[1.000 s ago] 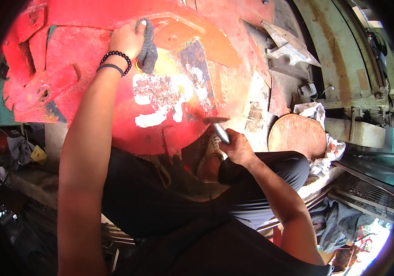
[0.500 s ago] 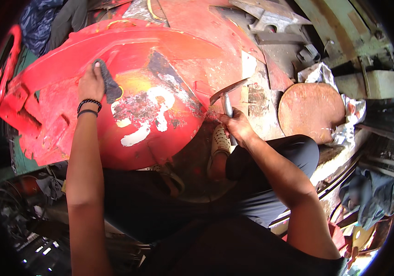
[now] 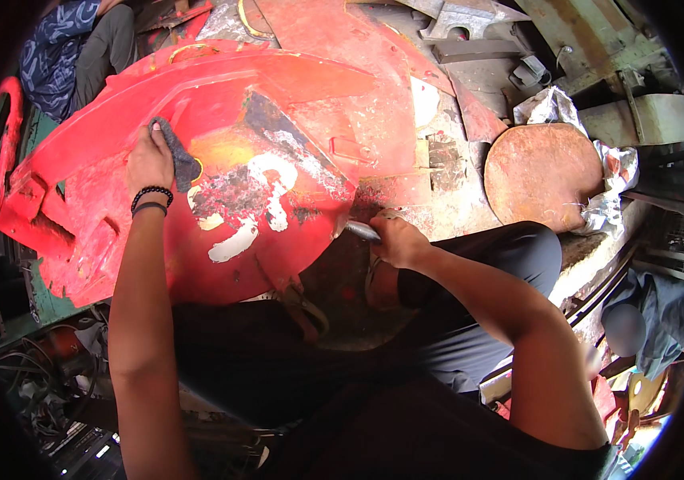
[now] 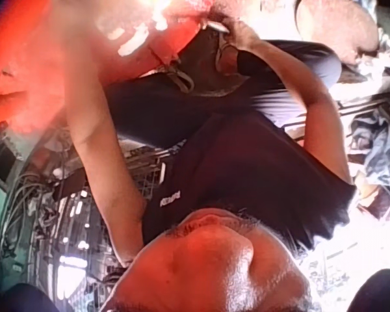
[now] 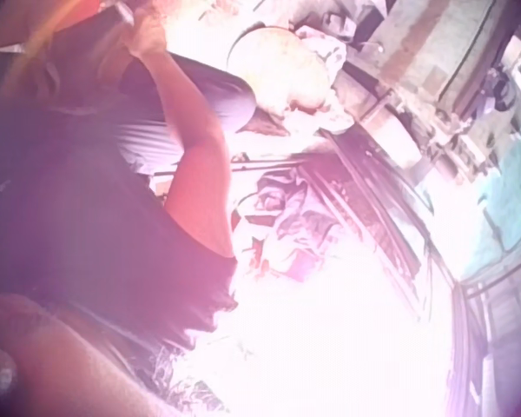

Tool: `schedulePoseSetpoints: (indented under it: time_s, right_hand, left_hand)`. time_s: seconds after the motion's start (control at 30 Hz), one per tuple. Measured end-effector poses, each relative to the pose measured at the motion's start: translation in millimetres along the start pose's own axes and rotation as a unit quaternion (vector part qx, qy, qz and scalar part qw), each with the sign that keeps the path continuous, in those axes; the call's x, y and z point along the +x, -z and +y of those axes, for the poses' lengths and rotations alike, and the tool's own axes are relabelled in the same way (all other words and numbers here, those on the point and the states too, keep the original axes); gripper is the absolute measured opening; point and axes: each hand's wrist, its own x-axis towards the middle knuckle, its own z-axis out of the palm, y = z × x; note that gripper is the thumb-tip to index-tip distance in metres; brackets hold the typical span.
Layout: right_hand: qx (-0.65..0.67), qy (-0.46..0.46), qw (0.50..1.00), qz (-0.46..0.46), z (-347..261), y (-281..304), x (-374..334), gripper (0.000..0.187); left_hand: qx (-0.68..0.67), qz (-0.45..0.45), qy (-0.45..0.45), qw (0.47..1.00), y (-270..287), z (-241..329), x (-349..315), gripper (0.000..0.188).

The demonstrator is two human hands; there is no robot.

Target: The person scrapes paint off a red metal part using a metal scraper and a cloth. They repeatedly scrape and wipe the same area, removing flakes of paint. Another person is visible in the background working on a separate task.

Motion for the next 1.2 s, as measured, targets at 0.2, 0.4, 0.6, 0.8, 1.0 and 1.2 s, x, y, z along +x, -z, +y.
schedulePoseSetpoints:
  time_s: [0.2, 0.4, 0.6, 0.8, 1.0, 1.2]
  right_hand:
    - [-0.009, -0.009, 1.0, -0.002, -1, 2, -1, 0.03]
    - [0.018, -0.035, 0.999, 0.026, -16, 20, 10, 0.034]
    - [0.05, 0.008, 0.993, 0.107, -71, 39, 54, 0.031]
    - [0.028, 0.039, 0.987, 0.154, -146, 46, 146, 0.04]
    - [0.039, 0.069, 0.984, 0.159, -159, 30, 204, 0.041]
    - [-0.016, 0.067, 0.979, 0.192, -56, -8, 136, 0.038]
  left_hand:
    - [-0.017, -0.007, 0.003, 1.0, 2, 0, -1, 0.04]
    - [-0.041, -0.009, 0.002, 0.999, -2, -6, 0, 0.037]
    - [-0.063, -0.022, 0.005, 0.998, 3, -7, 0, 0.037]
    - [-0.099, -0.026, -0.017, 0.995, 4, -12, 0, 0.037]
    - [-0.148, -0.029, -0.014, 0.988, 0, -17, 2, 0.038]
    - [-0.165, -0.045, -0.016, 0.985, -1, -21, 4, 0.037]
